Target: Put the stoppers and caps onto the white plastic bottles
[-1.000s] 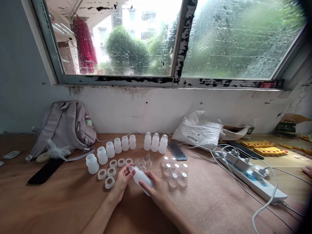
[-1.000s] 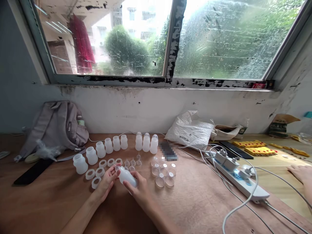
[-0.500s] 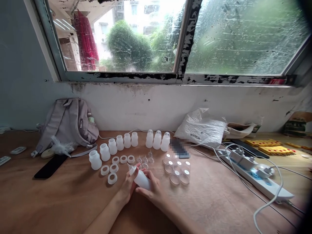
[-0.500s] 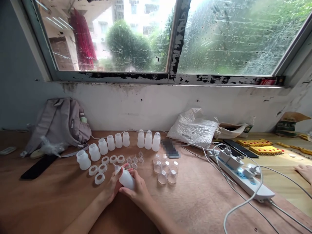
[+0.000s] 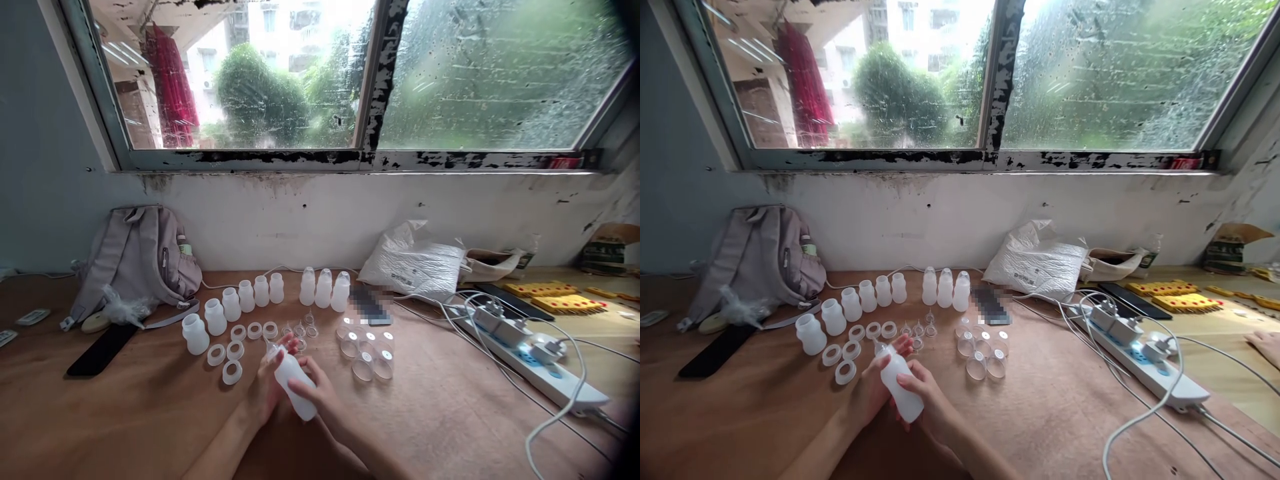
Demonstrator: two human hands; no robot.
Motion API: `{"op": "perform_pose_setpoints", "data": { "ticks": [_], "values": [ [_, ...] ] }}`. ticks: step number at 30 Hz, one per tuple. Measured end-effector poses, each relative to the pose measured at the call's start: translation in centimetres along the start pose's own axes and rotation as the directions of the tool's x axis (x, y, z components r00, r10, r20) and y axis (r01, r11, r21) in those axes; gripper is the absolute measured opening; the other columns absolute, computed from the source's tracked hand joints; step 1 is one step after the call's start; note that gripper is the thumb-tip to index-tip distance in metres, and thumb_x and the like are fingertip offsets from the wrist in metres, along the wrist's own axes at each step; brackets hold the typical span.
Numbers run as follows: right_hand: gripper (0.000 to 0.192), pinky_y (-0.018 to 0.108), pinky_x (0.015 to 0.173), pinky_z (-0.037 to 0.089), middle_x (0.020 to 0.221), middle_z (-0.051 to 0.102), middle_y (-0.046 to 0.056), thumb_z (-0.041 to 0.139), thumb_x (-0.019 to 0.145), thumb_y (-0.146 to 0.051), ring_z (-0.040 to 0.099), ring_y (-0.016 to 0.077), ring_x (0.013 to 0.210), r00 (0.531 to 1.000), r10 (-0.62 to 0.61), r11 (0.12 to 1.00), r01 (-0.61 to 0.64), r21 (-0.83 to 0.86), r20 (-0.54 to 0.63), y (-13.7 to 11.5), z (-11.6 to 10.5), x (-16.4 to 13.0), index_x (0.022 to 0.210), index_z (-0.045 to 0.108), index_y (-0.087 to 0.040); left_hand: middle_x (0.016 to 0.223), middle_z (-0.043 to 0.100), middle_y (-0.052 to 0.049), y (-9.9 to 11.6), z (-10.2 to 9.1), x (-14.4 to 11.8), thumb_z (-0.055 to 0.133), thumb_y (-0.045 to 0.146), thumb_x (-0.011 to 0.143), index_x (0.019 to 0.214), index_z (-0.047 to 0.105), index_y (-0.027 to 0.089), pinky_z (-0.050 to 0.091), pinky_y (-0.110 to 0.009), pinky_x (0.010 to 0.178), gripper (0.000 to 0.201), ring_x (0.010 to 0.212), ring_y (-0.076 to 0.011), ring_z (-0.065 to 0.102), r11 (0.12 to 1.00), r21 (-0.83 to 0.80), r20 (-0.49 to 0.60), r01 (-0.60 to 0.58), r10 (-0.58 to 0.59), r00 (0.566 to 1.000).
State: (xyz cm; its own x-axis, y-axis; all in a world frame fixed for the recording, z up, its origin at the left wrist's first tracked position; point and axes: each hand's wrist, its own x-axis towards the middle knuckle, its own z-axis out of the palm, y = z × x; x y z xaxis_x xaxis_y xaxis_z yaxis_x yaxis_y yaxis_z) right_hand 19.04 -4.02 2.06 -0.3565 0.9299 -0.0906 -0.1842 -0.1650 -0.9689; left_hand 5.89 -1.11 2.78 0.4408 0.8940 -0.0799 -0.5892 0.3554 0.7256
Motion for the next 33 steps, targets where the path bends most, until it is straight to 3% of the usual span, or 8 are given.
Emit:
{"op": "perform_pose_setpoints", "data": {
  "ticks": [2, 4, 7, 12, 16, 23, 29, 33],
  "values": [
    [0.032, 0.024, 0.051, 0.044, 0.078, 0.057, 0.002, 0.058, 0.070, -0.038, 0.056, 0.0145, 0.062, 0.959, -0.247, 0.923, 0.190, -0.335, -0.137, 0.3, 0.1, -0.1, 0.093, 0.043, -0.020, 0.110, 0.057, -0.009, -0.1, 0.2, 0.3, 0.061, 0.041, 0.068, 0.111, 0.053, 0.019, 0.044, -0.033, 0.080, 0.048, 0.101, -0.0253, 0.052, 0.999, 0.027, -0.036, -0.035, 0.036, 0.999],
    [0.034, 0.029, 0.068, 0.046, 0.092, 0.058, 0.005, 0.060, 0.068, -0.028, 0.056, 0.0182, 0.079, 0.869, -0.475, 0.726, 0.301, -0.618, -0.135, 0.7, 0.0, -0.2, 0.098, 0.044, -0.021, 0.106, 0.059, -0.010, -0.4, 0.3, 0.5, 0.059, 0.046, 0.069, 0.106, 0.056, 0.016, 0.043, -0.032, 0.081, 0.048, 0.098, -0.0253, 0.054, 0.997, 0.074, -0.089, -0.037, 0.044, 0.995],
    [0.039, 0.032, 0.077, 0.043, 0.100, 0.057, 0.007, 0.057, 0.069, -0.021, 0.054, 0.0209, 0.089, 0.814, -0.577, 0.570, 0.336, -0.749, -0.074, 0.8, 0.2, -0.4, 0.105, 0.043, -0.021, 0.099, 0.062, -0.011, -0.9, 0.5, 0.5, 0.058, 0.045, 0.069, 0.098, 0.061, 0.013, 0.044, -0.031, 0.077, 0.043, 0.092, -0.0247, 0.057, 0.990, 0.139, -0.209, -0.030, 0.059, 0.976],
    [0.029, 0.027, 0.064, 0.044, 0.086, 0.060, 0.002, 0.061, 0.068, -0.030, 0.057, 0.0186, 0.075, 0.924, -0.362, 0.786, 0.232, -0.573, -0.122, -0.5, 0.7, -0.6, 0.091, 0.046, -0.021, 0.095, 0.062, -0.008, -1.4, 0.8, 0.2, 0.061, 0.037, 0.064, 0.080, 0.063, 0.013, 0.046, -0.032, 0.073, 0.029, 0.087, -0.0238, 0.058, 0.997, 0.080, -0.336, -0.013, 0.040, 0.941],
    [0.033, 0.024, 0.055, 0.042, 0.078, 0.060, 0.000, 0.065, 0.064, -0.035, 0.057, 0.0168, 0.070, 0.970, -0.149, 0.962, 0.097, -0.256, -0.191, -0.3, 0.8, -0.3, 0.084, 0.044, -0.021, 0.097, 0.061, -0.008, -1.6, 0.5, 0.1, 0.058, 0.035, 0.063, 0.073, 0.062, 0.014, 0.046, -0.033, 0.077, 0.023, 0.095, -0.0256, 0.054, 0.995, 0.084, -0.305, -0.060, 0.083, 0.949],
    [0.034, 0.018, 0.031, 0.031, 0.067, 0.056, -0.003, 0.062, 0.067, -0.039, 0.050, 0.0102, 0.041, 0.996, 0.062, 0.994, -0.056, 0.097, -0.057, 0.7, 0.1, 0.6, 0.083, 0.037, -0.021, 0.105, 0.057, -0.005, -1.5, -0.4, 0.5, 0.052, 0.035, 0.065, 0.079, 0.059, 0.018, 0.047, -0.029, 0.058, 0.023, 0.091, -0.0246, 0.054, 0.997, 0.081, -0.197, -0.009, 0.025, 0.980],
    [0.036, 0.021, 0.043, 0.039, 0.071, 0.056, 0.000, 0.052, 0.074, -0.051, 0.054, 0.0127, 0.055, 0.997, 0.003, 0.988, 0.008, 0.156, -0.071, -0.1, 0.7, 0.3, 0.090, 0.042, -0.020, 0.099, 0.059, -0.007, -0.5, 0.1, 0.7, 0.059, 0.038, 0.068, 0.091, 0.060, 0.016, 0.046, -0.028, 0.064, 0.032, 0.082, -0.0207, 0.058, 0.972, 0.225, -0.068, -0.061, 0.078, 0.995],
    [0.032, 0.026, 0.060, 0.042, 0.075, 0.054, 0.001, 0.042, 0.081, -0.051, 0.053, 0.0148, 0.070, 0.957, -0.206, 0.973, 0.179, -0.145, -0.206, -0.9, 0.4, 0.2, 0.085, 0.050, -0.020, 0.086, 0.062, -0.006, -0.6, 0.4, 0.7, 0.064, 0.035, 0.066, 0.096, 0.060, 0.015, 0.043, -0.028, 0.070, 0.036, 0.080, -0.0206, 0.058, 0.956, 0.277, -0.030, -0.094, 0.106, 0.994]
  ]
}}
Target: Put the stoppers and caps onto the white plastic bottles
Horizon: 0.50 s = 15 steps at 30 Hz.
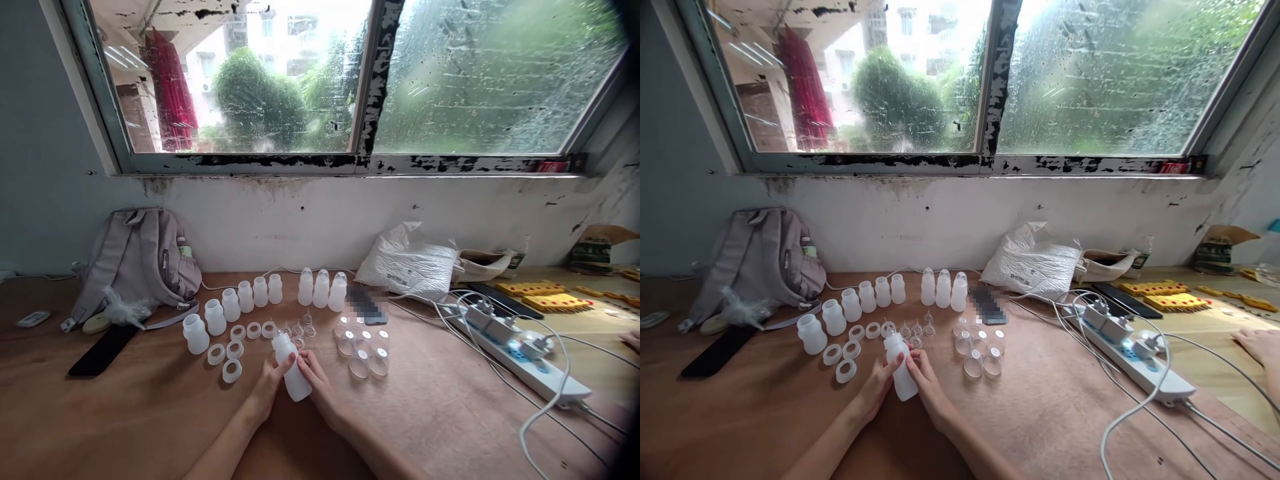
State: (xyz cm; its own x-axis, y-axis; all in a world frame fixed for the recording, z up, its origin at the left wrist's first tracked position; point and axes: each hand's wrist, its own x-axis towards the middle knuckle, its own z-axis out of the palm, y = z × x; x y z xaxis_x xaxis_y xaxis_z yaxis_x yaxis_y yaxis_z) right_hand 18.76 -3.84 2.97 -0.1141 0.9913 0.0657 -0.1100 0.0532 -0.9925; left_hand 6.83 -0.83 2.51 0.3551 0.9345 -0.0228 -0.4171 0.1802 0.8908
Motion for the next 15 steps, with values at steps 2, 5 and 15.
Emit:
{"op": "perform_pose_setpoints", "data": {
  "ticks": [2, 5, 15],
  "values": [
    [0.033, 0.027, 0.060, 0.041, 0.072, 0.053, 0.002, 0.041, 0.082, -0.049, 0.050, 0.0154, 0.067, 0.990, -0.133, 0.951, 0.116, -0.286, -0.039, -0.4, -1.2, 0.1, 0.074, 0.054, -0.019, 0.081, 0.062, -0.005, -0.1, -0.1, 0.1, 0.063, 0.037, 0.067, 0.094, 0.060, 0.015, 0.042, -0.028, 0.068, 0.035, 0.077, -0.0191, 0.057, 1.000, -0.014, -0.049, 0.003, -0.003, 0.999],
    [0.029, 0.028, 0.054, 0.038, 0.068, 0.052, 0.003, 0.044, 0.081, -0.043, 0.045, 0.0137, 0.053, 0.949, -0.294, 0.739, 0.149, -0.657, -0.115, -0.8, -4.3, -0.1, 0.070, 0.056, -0.020, 0.080, 0.060, -0.003, -0.2, -0.5, 0.3, 0.065, 0.037, 0.066, 0.090, 0.059, 0.016, 0.041, -0.025, 0.062, 0.033, 0.073, -0.0161, 0.055, 1.000, -0.020, -0.131, 0.010, -0.013, 0.991],
    [0.024, 0.034, 0.062, 0.043, 0.089, 0.056, 0.009, 0.046, 0.074, -0.038, 0.057, 0.0223, 0.074, 0.890, -0.343, 0.440, -0.131, -0.888, -0.301, 0.4, -12.2, -1.8, 0.087, 0.052, -0.020, 0.084, 0.059, -0.005, 0.3, -0.5, 0.3, 0.066, 0.035, 0.063, 0.093, 0.056, 0.017, 0.039, -0.025, 0.065, 0.036, 0.077, -0.0186, 0.055, 0.979, 0.176, -0.139, -0.098, 0.124, 0.983]
  ]
}}
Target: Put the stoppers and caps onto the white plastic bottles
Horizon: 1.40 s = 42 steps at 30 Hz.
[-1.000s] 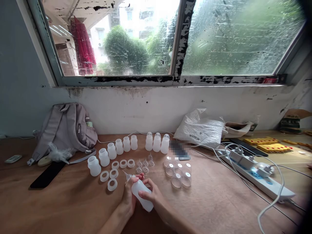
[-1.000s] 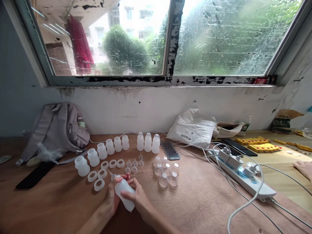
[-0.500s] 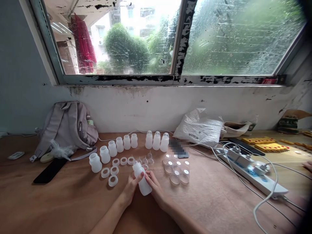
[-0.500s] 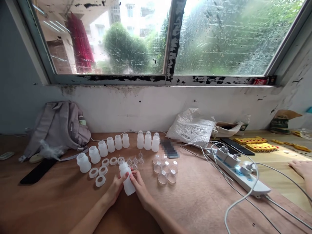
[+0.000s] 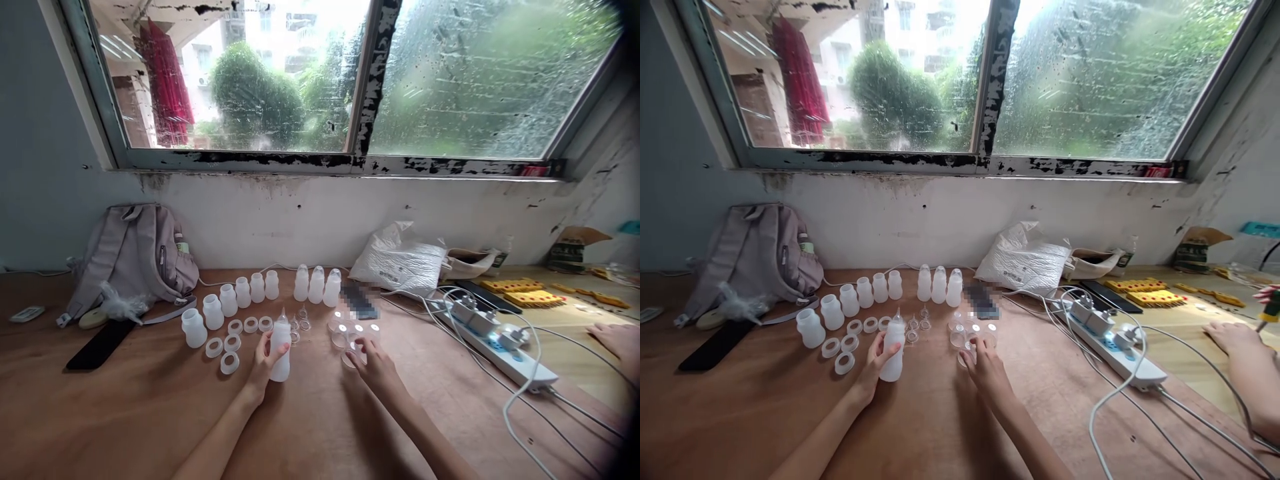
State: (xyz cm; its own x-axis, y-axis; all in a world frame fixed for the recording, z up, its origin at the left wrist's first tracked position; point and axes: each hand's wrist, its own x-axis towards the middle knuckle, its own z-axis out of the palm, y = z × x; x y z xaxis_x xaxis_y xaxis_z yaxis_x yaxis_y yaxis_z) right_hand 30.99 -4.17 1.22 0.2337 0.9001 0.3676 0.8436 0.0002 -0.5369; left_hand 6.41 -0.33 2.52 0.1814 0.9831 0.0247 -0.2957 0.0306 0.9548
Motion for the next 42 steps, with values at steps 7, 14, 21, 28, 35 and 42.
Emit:
{"op": "perform_pose_setpoints", "data": {
  "ticks": [7, 14, 21, 28, 35, 42],
  "values": [
    [0.033, 0.033, 0.058, 0.046, 0.086, 0.060, 0.007, 0.057, 0.071, -0.046, 0.057, 0.0178, 0.063, 0.996, 0.055, 0.803, -0.083, 0.590, 0.065, -3.5, 0.2, 1.0, 0.090, 0.052, -0.019, 0.083, 0.062, -0.006, -0.4, -0.3, 0.3, 0.071, 0.030, 0.057, 0.092, 0.058, 0.018, 0.039, -0.029, 0.071, 0.039, 0.080, -0.0219, 0.055, 0.974, 0.192, 0.091, -0.117, 0.101, 0.991],
    [0.040, 0.030, 0.060, 0.049, 0.085, 0.061, 0.006, 0.060, 0.071, -0.043, 0.057, 0.0175, 0.073, 0.996, 0.041, 0.612, -0.089, 0.786, 0.082, -6.3, 0.2, 1.9, 0.102, 0.056, -0.019, 0.073, 0.064, -0.004, 0.0, -0.2, -0.1, 0.069, 0.033, 0.060, 0.085, 0.060, 0.018, 0.041, -0.029, 0.065, 0.030, 0.072, -0.0214, 0.057, 0.961, 0.245, 0.187, -0.129, 0.084, 0.979],
    [0.034, 0.029, 0.059, 0.050, 0.085, 0.062, 0.005, 0.057, 0.074, -0.042, 0.057, 0.0150, 0.067, 0.985, -0.033, 0.640, -0.109, 0.761, 0.168, -6.7, 0.9, 1.6, 0.098, 0.058, -0.018, 0.077, 0.066, -0.007, 0.2, -0.3, -0.1, 0.067, 0.033, 0.063, 0.087, 0.061, 0.016, 0.041, -0.028, 0.064, 0.030, 0.073, -0.0222, 0.058, 0.949, 0.273, 0.207, -0.157, 0.101, 0.973],
    [0.032, 0.029, 0.059, 0.049, 0.078, 0.062, 0.004, 0.056, 0.075, -0.042, 0.057, 0.0147, 0.065, 0.979, -0.077, 0.655, -0.093, 0.750, 0.188, -7.1, 1.3, 1.4, 0.094, 0.057, -0.017, 0.080, 0.066, -0.008, 0.2, -0.3, -0.1, 0.066, 0.033, 0.063, 0.088, 0.062, 0.016, 0.043, -0.030, 0.067, 0.031, 0.075, -0.0232, 0.059, 0.940, 0.294, 0.215, -0.173, 0.112, 0.970],
    [0.030, 0.025, 0.048, 0.044, 0.066, 0.057, 0.002, 0.055, 0.074, -0.045, 0.053, 0.0130, 0.055, 0.975, -0.060, 0.708, -0.109, 0.698, 0.213, -7.8, 2.0, 1.3, 0.082, 0.054, -0.016, 0.080, 0.066, -0.007, -0.1, -0.7, -0.3, 0.066, 0.034, 0.064, 0.087, 0.060, 0.015, 0.045, -0.028, 0.066, 0.031, 0.074, -0.0217, 0.061, 0.874, 0.423, 0.213, -0.238, 0.159, 0.964],
    [0.031, 0.023, 0.044, 0.042, 0.063, 0.055, 0.000, 0.055, 0.073, -0.046, 0.052, 0.0129, 0.054, 0.968, -0.098, 0.677, -0.105, 0.729, 0.230, -8.4, 2.7, 2.4, 0.082, 0.053, -0.017, 0.080, 0.066, -0.005, 0.2, -0.7, -0.6, 0.063, 0.035, 0.067, 0.091, 0.057, 0.014, 0.046, -0.025, 0.062, 0.033, 0.071, -0.0192, 0.061, 0.807, 0.501, 0.166, -0.311, 0.263, 0.950]
  ]
}}
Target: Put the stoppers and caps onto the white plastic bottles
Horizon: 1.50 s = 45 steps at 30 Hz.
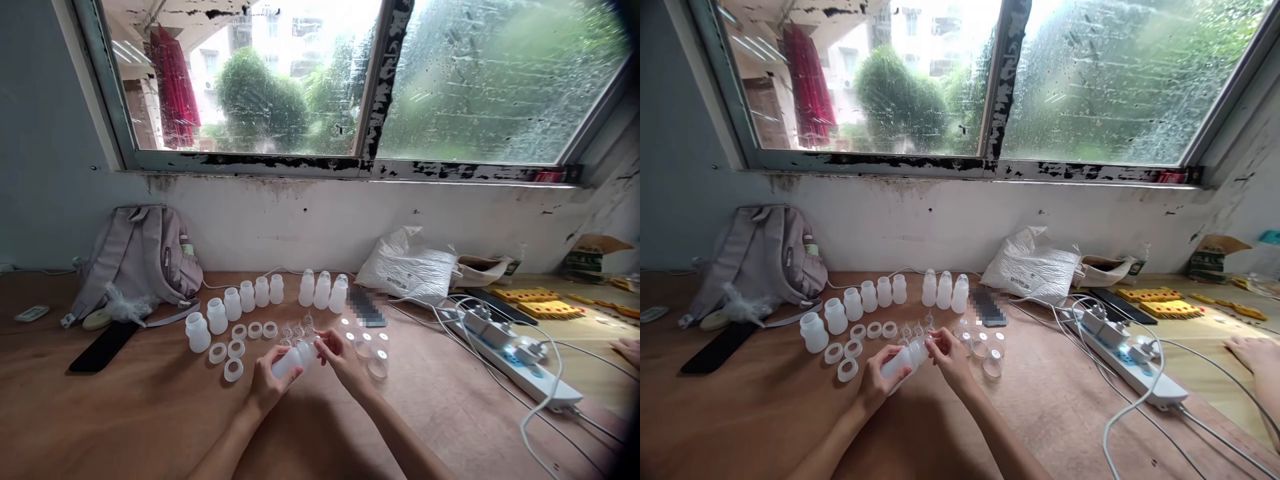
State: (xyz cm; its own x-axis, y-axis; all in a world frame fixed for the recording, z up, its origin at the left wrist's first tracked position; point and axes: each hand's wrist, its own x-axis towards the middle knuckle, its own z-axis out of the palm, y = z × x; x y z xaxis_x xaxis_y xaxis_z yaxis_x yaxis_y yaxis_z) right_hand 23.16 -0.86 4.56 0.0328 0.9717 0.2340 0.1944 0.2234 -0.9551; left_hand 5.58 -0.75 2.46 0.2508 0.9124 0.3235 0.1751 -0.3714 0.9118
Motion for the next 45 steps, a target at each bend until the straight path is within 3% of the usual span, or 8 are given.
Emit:
{"op": "perform_pose_setpoints", "data": {
  "ticks": [10, 14, 19, 22, 26, 30, 35, 45],
  "values": [
    [0.032, 0.024, 0.055, 0.045, 0.070, 0.059, 0.001, 0.056, 0.074, -0.043, 0.055, 0.0136, 0.064, 0.985, -0.138, 0.961, 0.158, -0.229, 0.100, -3.7, 0.4, 2.4, 0.092, 0.059, -0.018, 0.092, 0.062, -0.007, 0.0, 0.6, -0.1, 0.057, 0.035, 0.073, 0.101, 0.049, 0.017, 0.047, -0.030, 0.072, 0.034, 0.083, -0.0201, 0.059, 0.998, -0.011, -0.171, -0.057, 0.054, 0.984],
    [0.031, 0.024, 0.057, 0.044, 0.071, 0.060, 0.001, 0.056, 0.074, -0.044, 0.056, 0.0146, 0.065, 0.971, -0.197, 0.922, 0.231, -0.310, 0.136, -4.6, 0.4, 4.6, 0.090, 0.060, -0.018, 0.107, 0.056, -0.010, -0.8, 0.4, 0.6, 0.052, 0.035, 0.077, 0.111, 0.044, 0.018, 0.043, -0.034, 0.083, 0.039, 0.099, -0.0217, 0.054, 0.998, -0.005, -0.208, -0.068, 0.065, 0.976],
    [0.028, 0.027, 0.065, 0.043, 0.080, 0.063, 0.004, 0.058, 0.073, -0.037, 0.056, 0.0173, 0.075, 0.929, -0.369, 0.777, 0.301, -0.553, -0.012, -5.3, 0.0, 9.5, 0.094, 0.060, -0.019, 0.118, 0.046, -0.011, -2.7, -0.4, 1.8, 0.044, 0.030, 0.082, 0.116, 0.039, 0.019, 0.038, -0.038, 0.091, 0.037, 0.107, -0.0206, 0.047, 0.986, 0.159, -0.342, -0.041, 0.094, 0.935],
    [0.026, 0.029, 0.073, 0.040, 0.090, 0.064, 0.005, 0.056, 0.076, -0.033, 0.053, 0.0194, 0.086, 0.899, -0.439, 0.602, 0.288, -0.745, -0.008, -5.4, 0.3, 12.4, 0.099, 0.058, -0.021, 0.116, 0.046, -0.010, -3.7, -0.8, 2.1, 0.043, 0.025, 0.080, 0.111, 0.044, 0.018, 0.035, -0.039, 0.093, 0.032, 0.110, -0.0216, 0.043, 0.930, 0.366, -0.286, -0.041, 0.154, 0.946],
    [0.027, 0.032, 0.079, 0.034, 0.098, 0.063, 0.006, 0.052, 0.079, -0.031, 0.048, 0.0221, 0.096, 0.923, -0.378, 0.428, 0.247, -0.869, 0.077, -4.5, 1.4, 15.3, 0.104, 0.055, -0.022, 0.119, 0.047, -0.010, -4.2, -1.0, 2.0, 0.044, 0.021, 0.076, 0.111, 0.049, 0.019, 0.033, -0.043, 0.093, 0.035, 0.112, -0.0253, 0.041, 0.779, 0.627, -0.191, 0.020, 0.129, 0.973],
    [0.023, 0.034, 0.082, 0.030, 0.096, 0.064, 0.007, 0.053, 0.078, -0.027, 0.047, 0.0233, 0.098, 0.944, -0.315, 0.391, 0.226, -0.892, 0.101, -3.0, 2.4, 17.3, 0.100, 0.056, -0.021, 0.121, 0.048, -0.011, -3.9, -1.1, 1.7, 0.046, 0.019, 0.074, 0.112, 0.052, 0.018, 0.028, -0.046, 0.095, 0.038, 0.114, -0.0276, 0.038, 0.637, 0.768, -0.163, 0.074, 0.083, 0.983],
    [0.024, 0.036, 0.082, 0.028, 0.093, 0.065, 0.009, 0.053, 0.078, -0.024, 0.048, 0.0249, 0.097, 0.960, -0.259, 0.358, 0.196, -0.913, 0.105, -1.4, 2.8, 18.8, 0.102, 0.054, -0.020, 0.124, 0.047, -0.010, -3.7, -1.3, 1.7, 0.043, 0.021, 0.076, 0.111, 0.053, 0.019, 0.024, -0.050, 0.096, 0.036, 0.117, -0.0283, 0.035, 0.556, 0.818, -0.214, 0.147, 0.056, 0.975],
    [0.024, 0.044, 0.084, 0.026, 0.103, 0.061, 0.011, 0.050, 0.079, -0.023, 0.045, 0.0271, 0.102, 0.948, -0.305, 0.367, 0.201, -0.908, 0.087, -0.9, 2.4, 19.2, 0.102, 0.054, -0.022, 0.124, 0.045, -0.019, -4.2, -1.3, 1.6, 0.043, 0.018, 0.074, 0.108, 0.054, 0.016, 0.020, -0.061, 0.091, 0.035, 0.115, -0.0358, 0.036, 0.604, 0.792, -0.189, 0.094, 0.095, 0.977]
  ]
}}
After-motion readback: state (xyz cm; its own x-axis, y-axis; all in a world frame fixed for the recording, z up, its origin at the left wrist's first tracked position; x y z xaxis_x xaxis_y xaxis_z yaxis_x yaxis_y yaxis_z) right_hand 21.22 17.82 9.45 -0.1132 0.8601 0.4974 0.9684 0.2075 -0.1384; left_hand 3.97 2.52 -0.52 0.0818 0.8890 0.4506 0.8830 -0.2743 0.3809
